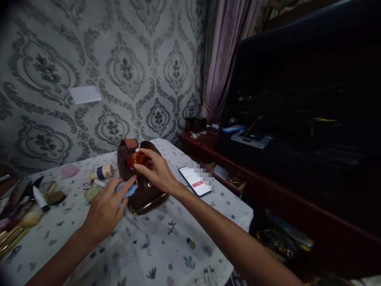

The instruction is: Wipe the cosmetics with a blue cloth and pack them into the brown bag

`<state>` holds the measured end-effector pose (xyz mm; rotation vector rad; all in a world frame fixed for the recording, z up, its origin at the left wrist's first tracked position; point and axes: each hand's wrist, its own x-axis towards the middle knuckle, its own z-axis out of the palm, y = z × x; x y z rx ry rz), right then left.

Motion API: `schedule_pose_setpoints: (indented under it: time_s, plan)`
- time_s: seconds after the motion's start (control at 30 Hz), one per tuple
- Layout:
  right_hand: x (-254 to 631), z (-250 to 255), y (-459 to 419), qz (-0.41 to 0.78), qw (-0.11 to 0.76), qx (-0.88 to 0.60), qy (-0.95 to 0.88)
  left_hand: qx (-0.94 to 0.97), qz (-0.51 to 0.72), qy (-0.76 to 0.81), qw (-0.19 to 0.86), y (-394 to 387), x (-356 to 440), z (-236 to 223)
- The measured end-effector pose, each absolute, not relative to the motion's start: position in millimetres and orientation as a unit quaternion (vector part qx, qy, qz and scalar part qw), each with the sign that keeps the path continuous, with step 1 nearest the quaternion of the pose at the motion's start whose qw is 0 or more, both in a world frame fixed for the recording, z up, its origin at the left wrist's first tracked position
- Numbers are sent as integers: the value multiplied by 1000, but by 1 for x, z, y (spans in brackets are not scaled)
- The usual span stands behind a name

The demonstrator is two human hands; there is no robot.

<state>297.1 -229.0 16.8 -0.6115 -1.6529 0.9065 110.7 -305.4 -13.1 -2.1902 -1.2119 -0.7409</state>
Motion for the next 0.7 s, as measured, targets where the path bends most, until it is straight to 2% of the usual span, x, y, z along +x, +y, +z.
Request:
schedule_pose_setpoints:
  time_s: [0.13,0.4,0.53,0.6,0.7]
  plan:
    - [301,6,-228,365,526,-283,-714,-795,-259,-438,330,-306,109,-14]
    - [304,-3,-224,315,511,-302,-741,-824,-257,-420,280,-304,98,-13]
    - [303,1,-219,227,482,-358,-767,-824,-269,-416,276,-306,93,-13]
    - [298,9,-217,170,423,-406,-792,-824,-277,-414,271,-307,92,-13]
    - [286,25,-213,120,246,-475,-837,-824,-285,-414,261,-307,92,-13]
